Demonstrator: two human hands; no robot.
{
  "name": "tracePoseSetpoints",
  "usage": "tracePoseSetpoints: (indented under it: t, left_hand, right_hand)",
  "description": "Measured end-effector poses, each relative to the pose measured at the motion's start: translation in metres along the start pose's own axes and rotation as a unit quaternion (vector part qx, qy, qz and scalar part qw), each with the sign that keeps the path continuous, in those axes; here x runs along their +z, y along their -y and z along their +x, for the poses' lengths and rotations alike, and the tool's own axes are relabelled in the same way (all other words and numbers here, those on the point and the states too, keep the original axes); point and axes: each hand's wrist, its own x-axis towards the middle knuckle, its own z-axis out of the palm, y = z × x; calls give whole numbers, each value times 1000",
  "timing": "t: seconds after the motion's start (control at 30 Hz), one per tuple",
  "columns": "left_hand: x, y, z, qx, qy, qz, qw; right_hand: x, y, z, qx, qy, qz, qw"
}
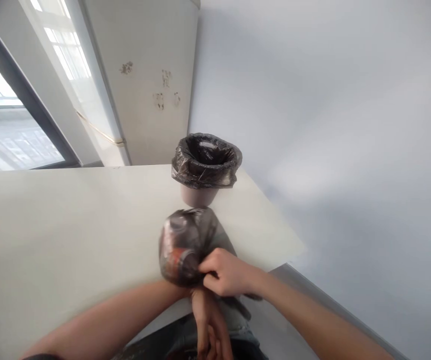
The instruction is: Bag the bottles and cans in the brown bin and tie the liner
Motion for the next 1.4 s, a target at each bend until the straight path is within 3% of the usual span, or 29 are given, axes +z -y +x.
tracePoseSetpoints:
  t: [0.07, 0.17, 0.23, 0.33, 0.4, 0.47, 0.5, 0.57, 0.63, 0.73, 0.83, 1.03, 1.13, 1.2, 1.23, 1.3, 1.33, 1.4]
  left_hand:
    - [-4, 6, 1, 13, -4, 1, 1000]
    - [0, 7, -5, 90, -75, 42, 992]
    - [10, 2, -12, 122, -134, 65, 981]
    - [34, -10, -20, 93, -208, 57, 972]
    - [49, -18, -22, 79, -275, 57, 957]
    - [56, -25, -21, 81, -327, 69, 939]
    - [56, -27, -20, 79, -336, 71, 936]
    - [47, -30, -17, 48, -314, 63, 946]
    - [32, -31, -13, -12, -248, 40, 968]
    - [9, -28, -8, -65, -156, 6, 986]
    - [-2, -23, -8, -57, -123, -10, 991]
    - [-3, -23, -11, 54, -89, 54, 993]
    - [0, -22, -12, 110, -83, 102, 985]
    - [5, -20, -12, 174, -116, 148, 967]
    - [7, -19, -12, 213, -138, 181, 950]
    - [9, -21, -11, 276, -162, 263, 910]
    - [9, -23, -11, 294, -155, 306, 892]
    - [8, -27, -10, 300, -111, 360, 877]
  right_hand:
    - [5, -4, 28, -78, 13, -22, 997]
    - [11, -10, 72, -168, 57, -55, 983]
    - [13, -9, 97, -210, 83, -91, 970]
    - [3, 8, 122, -257, 103, -142, 950]
    - [-15, 24, 127, -263, 43, -161, 950]
    - [-41, 36, 125, -239, -113, -193, 945]
    - [-55, 38, 124, -221, -212, -228, 924]
    - [-84, 34, 120, -171, -376, -322, 852]
    - [-107, 19, 117, -112, -439, -394, 800]
    - [-127, -10, 113, -62, -415, -461, 782]
    - [-138, -34, 107, -35, -407, -485, 773]
    - [-164, -59, 89, 11, -447, -490, 748]
    - [-146, -61, 87, -22, -507, -481, 715]
    - [-117, -57, 94, -90, -489, -440, 748]
    - [-99, -55, 100, -135, -437, -403, 792]
    - [-65, -49, 115, -213, -267, -304, 889]
    - [-50, -48, 123, -251, -187, -259, 914]
    - [-27, -49, 137, -325, -61, -197, 923]
